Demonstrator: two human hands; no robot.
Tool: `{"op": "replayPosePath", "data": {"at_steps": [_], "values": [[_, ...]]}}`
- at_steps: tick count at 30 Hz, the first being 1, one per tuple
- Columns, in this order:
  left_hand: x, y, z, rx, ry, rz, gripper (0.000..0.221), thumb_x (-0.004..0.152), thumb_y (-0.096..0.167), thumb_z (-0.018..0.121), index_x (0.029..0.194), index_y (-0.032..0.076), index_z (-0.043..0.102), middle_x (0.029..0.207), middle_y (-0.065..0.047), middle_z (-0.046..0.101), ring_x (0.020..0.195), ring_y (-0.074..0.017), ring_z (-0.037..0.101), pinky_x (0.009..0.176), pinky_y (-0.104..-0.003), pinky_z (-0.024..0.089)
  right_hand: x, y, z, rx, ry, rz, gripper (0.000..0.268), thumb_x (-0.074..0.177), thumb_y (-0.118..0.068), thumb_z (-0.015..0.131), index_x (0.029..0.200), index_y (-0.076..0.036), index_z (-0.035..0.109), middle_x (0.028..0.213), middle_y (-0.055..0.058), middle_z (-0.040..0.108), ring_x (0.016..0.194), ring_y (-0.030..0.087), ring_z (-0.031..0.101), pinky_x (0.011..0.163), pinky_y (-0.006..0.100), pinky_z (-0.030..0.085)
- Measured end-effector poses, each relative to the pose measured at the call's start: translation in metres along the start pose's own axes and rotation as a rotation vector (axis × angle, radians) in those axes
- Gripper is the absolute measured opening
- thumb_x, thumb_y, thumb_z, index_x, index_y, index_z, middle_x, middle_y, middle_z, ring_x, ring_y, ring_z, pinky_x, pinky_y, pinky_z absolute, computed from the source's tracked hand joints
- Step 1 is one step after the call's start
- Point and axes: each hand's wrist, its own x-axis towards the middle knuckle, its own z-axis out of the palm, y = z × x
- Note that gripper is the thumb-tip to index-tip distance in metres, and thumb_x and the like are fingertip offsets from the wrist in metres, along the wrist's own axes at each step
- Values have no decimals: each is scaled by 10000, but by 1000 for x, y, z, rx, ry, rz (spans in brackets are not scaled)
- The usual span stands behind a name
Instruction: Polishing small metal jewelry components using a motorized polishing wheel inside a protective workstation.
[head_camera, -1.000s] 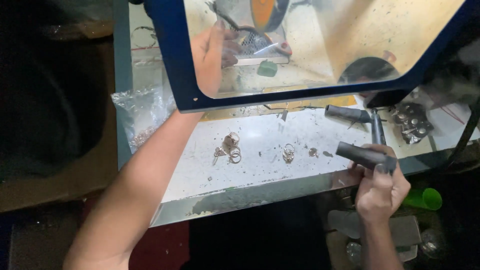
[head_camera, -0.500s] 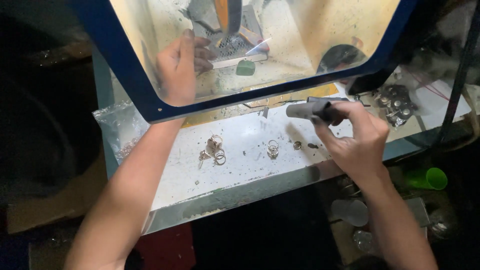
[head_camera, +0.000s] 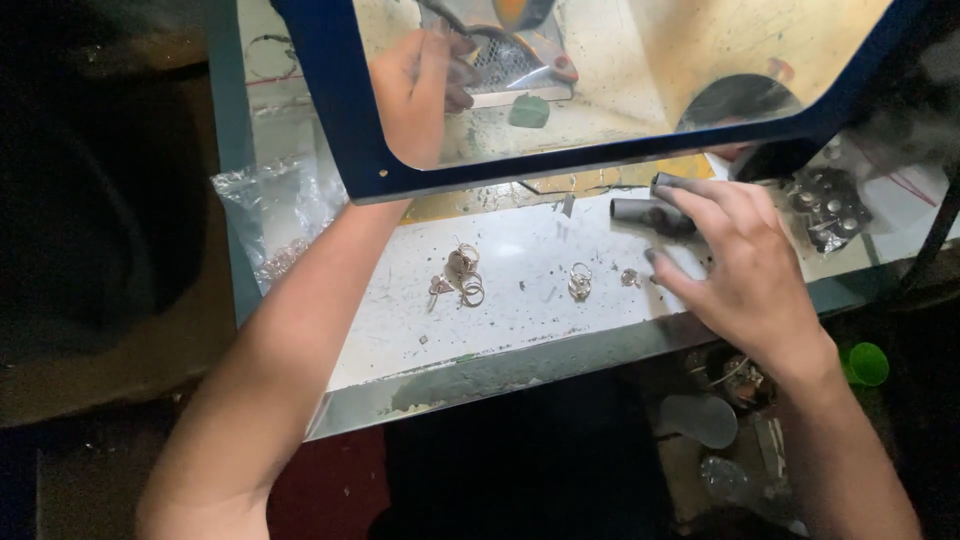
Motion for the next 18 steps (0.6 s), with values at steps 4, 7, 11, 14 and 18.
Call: {"op": "replayPosePath", "data": {"at_steps": [4, 7, 11, 14, 18], "values": [[-6, 25, -4, 36, -28, -90, 534, 993, 475, 402, 957, 69, 746, 720, -62, 726, 559, -115, 672, 526, -217, 499, 48, -25, 11, -9, -67, 88, 577, 909, -216, 761, 1406, 38, 615, 1316, 217, 638, 1251, 380, 528, 1098, 526, 426], [-8, 31, -5, 53, -34, -147, 509, 1005, 437, 401, 995, 64, 748, 742, -26, 722, 571, -82, 634, 569, -207, 524, 98, -25, 39, 13, 60, -98, 347, 998, -159, 711, 1272, 53, 694, 1240, 220, 692, 1136, 368, 613, 1014, 480, 474], [-4, 11, -4, -59, -34, -155, 493, 1032, 435, 410, 1025, 50, 717, 772, -48, 714, 571, -92, 612, 532, -201, 465, 167, -16, 69, -36, -156, 90, 370, 983, -319, 676, 1133, 20, 687, 1202, 234, 651, 1093, 411, 554, 858, 528, 504], [-3, -15, 7, -136, 82, -123, 425, 1045, 367, 486, 1018, 18, 727, 750, -101, 723, 569, -122, 634, 550, -226, 536, 183, -11, 83, 118, -207, 192, 356, 890, -250, 765, 1106, 28, 717, 1103, 257, 703, 1077, 445, 638, 880, 542, 542], [6, -32, 4, 37, 128, -43, 296, 1046, 220, 576, 1099, -39, 711, 885, -276, 723, 724, -309, 735, 672, -347, 629, 190, -6, 100, 461, 6, 259, 480, 727, -132, 897, 1176, -70, 742, 1043, 174, 763, 1045, 398, 726, 862, 496, 579]]}}
